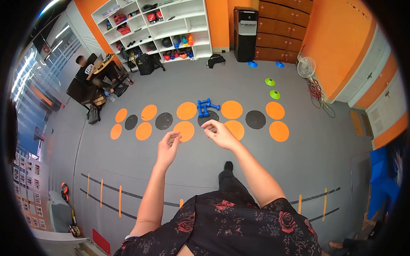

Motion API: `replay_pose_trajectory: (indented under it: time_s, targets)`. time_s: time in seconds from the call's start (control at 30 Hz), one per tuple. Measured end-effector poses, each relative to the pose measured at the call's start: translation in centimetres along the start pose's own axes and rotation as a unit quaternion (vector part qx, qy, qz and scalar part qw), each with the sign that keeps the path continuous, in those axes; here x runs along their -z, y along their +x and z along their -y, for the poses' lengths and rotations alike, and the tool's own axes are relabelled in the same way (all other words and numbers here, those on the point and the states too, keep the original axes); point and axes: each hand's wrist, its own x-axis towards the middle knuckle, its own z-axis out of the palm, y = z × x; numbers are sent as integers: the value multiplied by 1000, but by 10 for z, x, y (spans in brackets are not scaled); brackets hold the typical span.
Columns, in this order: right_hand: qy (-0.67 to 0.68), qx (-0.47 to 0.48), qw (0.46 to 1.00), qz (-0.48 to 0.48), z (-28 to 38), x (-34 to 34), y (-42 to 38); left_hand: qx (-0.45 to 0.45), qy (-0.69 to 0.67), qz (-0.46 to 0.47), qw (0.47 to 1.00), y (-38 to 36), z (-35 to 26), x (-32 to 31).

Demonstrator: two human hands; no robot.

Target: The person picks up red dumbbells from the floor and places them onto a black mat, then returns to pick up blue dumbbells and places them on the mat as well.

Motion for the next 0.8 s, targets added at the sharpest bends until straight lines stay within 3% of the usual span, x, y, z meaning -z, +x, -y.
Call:
replay_pose_trajectory:
  time_s: [0.17, 0.33, 0.5, 0.63, 0.8]
  targets:
    - [22, -19, 999, 36, -29, 29, 120, 27, 24, -26, 999, 104, 14, 4]
    - [12, 10, 997, 73, -8, 70, 247, 30, 4, -48, 998, 221, -4, 5]
    - [35, -9, 996, 87, -18, 99, 350, 44, 12, -78, 996, 314, 24, 8]
    - [85, -13, 994, 68, -36, 109, 414, 61, 13, -91, 994, 382, 59, 22]
    - [33, -5, 999, -40, -59, 125, 494, 50, 35, -55, 997, 486, 89, 22]
